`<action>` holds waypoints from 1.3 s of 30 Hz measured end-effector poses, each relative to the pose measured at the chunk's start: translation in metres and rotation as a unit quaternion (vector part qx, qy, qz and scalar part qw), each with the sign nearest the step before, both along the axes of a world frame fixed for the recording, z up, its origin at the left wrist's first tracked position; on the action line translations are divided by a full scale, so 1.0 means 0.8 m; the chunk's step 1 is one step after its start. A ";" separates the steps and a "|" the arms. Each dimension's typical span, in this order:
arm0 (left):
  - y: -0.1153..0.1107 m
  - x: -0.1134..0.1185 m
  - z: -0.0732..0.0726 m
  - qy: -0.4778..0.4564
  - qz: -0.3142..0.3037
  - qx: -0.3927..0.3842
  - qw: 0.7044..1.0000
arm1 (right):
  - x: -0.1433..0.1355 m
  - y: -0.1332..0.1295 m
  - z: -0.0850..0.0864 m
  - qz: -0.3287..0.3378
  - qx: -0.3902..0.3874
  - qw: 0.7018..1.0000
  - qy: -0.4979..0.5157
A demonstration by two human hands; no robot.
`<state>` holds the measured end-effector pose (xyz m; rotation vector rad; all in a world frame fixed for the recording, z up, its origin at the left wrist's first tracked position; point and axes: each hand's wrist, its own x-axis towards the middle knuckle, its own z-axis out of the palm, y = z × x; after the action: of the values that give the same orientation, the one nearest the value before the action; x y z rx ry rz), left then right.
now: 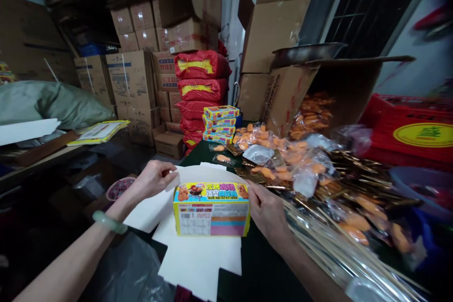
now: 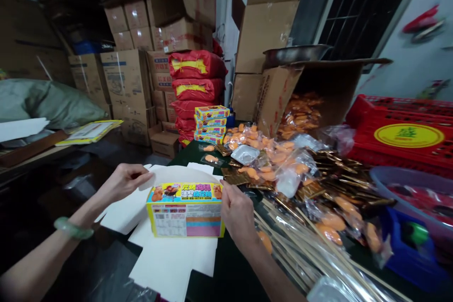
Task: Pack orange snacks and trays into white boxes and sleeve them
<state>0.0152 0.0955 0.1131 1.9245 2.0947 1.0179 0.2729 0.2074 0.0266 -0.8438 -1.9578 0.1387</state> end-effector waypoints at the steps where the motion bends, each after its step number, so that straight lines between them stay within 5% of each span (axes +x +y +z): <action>1: 0.004 0.004 0.010 0.039 -0.007 -0.038 0.998 | 0.001 -0.001 -0.001 -0.002 0.008 1.000 -0.003; 6: 0.010 0.032 0.023 0.132 -0.011 -0.118 0.984 | 0.006 -0.007 -0.005 -0.001 0.032 0.999 -0.011; 15: -0.041 0.046 -0.023 0.156 0.022 0.009 0.987 | 0.014 -0.010 0.000 0.011 -0.027 1.000 0.009; 19: -0.034 0.063 -0.014 0.246 0.037 0.027 0.968 | 0.017 -0.005 0.003 0.099 -0.050 0.994 -0.007; 23: -0.012 0.085 -0.011 0.295 0.070 -0.036 0.952 | 0.019 0.002 0.000 0.153 -0.060 0.986 0.009; 27: -0.012 0.078 -0.028 0.187 -0.074 -0.033 0.979 | 0.021 0.007 0.004 0.179 -0.042 0.982 0.042; 30: -0.019 0.061 -0.033 0.174 -0.170 -0.031 0.969 | 0.024 0.010 0.019 0.233 -0.065 0.970 0.032; 34: -0.019 0.050 -0.034 0.202 -0.195 -0.022 0.959 | 0.035 0.015 0.035 0.299 -0.164 0.940 -0.026; 39: -0.013 0.047 -0.045 0.219 -0.199 0.057 0.953 | 0.039 0.018 0.043 0.332 -0.165 0.929 -0.015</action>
<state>0.0531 0.0847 0.0771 2.6900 1.7268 0.6823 0.3044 0.2220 0.0610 -0.3495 -2.2132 0.8772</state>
